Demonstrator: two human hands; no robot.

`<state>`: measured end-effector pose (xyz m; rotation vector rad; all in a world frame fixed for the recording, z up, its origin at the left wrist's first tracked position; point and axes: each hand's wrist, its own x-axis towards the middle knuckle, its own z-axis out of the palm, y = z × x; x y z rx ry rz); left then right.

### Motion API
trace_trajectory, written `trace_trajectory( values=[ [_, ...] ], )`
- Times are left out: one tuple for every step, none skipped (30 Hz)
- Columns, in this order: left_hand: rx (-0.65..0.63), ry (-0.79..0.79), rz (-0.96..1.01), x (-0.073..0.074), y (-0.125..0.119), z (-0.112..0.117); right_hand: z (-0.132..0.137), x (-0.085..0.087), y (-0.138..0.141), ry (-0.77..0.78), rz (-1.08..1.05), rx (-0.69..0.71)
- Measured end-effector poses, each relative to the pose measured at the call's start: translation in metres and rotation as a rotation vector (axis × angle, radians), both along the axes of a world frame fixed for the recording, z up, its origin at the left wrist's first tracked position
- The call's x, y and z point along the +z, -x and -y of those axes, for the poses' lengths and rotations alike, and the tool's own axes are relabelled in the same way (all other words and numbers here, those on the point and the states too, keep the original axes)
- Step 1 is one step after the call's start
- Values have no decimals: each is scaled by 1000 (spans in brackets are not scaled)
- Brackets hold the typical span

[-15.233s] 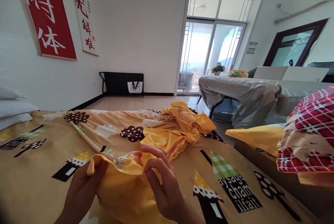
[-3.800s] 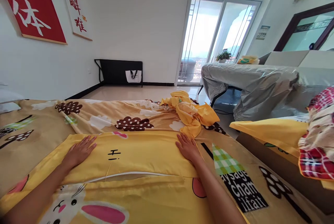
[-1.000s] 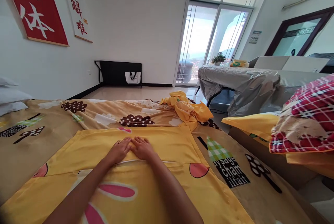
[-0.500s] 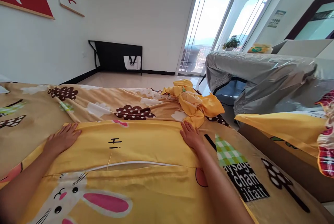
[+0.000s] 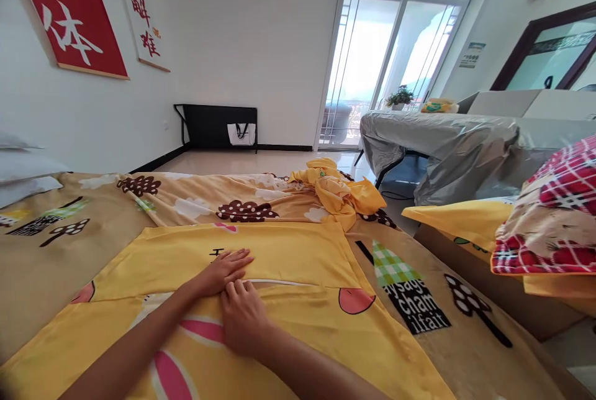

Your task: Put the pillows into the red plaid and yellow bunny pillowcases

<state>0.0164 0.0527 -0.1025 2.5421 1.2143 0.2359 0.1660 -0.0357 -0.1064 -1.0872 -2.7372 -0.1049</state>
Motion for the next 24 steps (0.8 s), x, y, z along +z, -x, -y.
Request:
trace_trajectory(
  values=[
    [0, 15, 1, -1, 0, 1, 4, -3, 0, -6, -37, -12],
    [-2, 28, 3, -1, 1, 2, 5, -4, -2, -3, -85, -21],
    [-5, 39, 5, -1, 4, 2, 5, -4, -5, 4, -138, -32],
    [-8, 46, 8, -2, 7, 1, 4, -4, -9, 14, -184, -40],
    [-8, 50, 11, -2, 9, 1, 3, -4, -12, 22, -214, -47],
    [-3, 51, 14, -3, 10, 1, 1, -4, -14, 25, -226, -51],
    [5, 48, 16, -4, 11, 0, -1, -4, -15, 20, -222, -51],
    [17, 44, 17, -6, 11, 0, -3, -6, -15, 9, -209, -49],
    [29, 40, 16, -7, 11, -1, -4, -7, -14, -4, -192, -41],
    [43, 37, 12, -8, 11, -1, -5, -9, -13, -15, -175, -30],
    [59, 36, 6, -9, 11, -2, -5, -11, -11, -21, -155, -16],
    [74, 37, -3, -9, 11, -3, -4, -12, -10, -19, -132, 5],
    [88, 39, -13, -9, 11, -5, -2, -13, -9, -11, -111, 31],
    [100, 43, -25, -8, 11, -7, 1, -13, -8, -3, -94, 59],
    [110, 47, -37, -7, 12, -10, 4, -12, -8, 5, -80, 86],
    [119, 50, -48, -6, 12, -14, 7, -11, -8, 9, -72, 108],
    [129, 53, -57, -5, 13, -17, 10, -10, -8, 12, -69, 124],
    [142, 55, -67, -4, 13, -21, 12, -9, -8, 15, -68, 134],
    [156, 57, -75, -2, 13, -26, 13, -9, -8, 19, -62, 146],
    [171, 59, -83, -1, 14, -30, 14, -9, -6, 25, -48, 161],
    [188, 60, -90, -1, 14, -34, 14, -10, -5, 31, -24, 178],
    [203, 58, -95, 0, 14, -39, 13, -10, -3, 34, 8, 198],
    [215, 53, -98, 1, 14, -42, 12, -11, 0, 38, 49, 221],
    [227, 42, -98, 1, 14, -46, 11, -12, 2, 39, 90, 245]
  ],
)
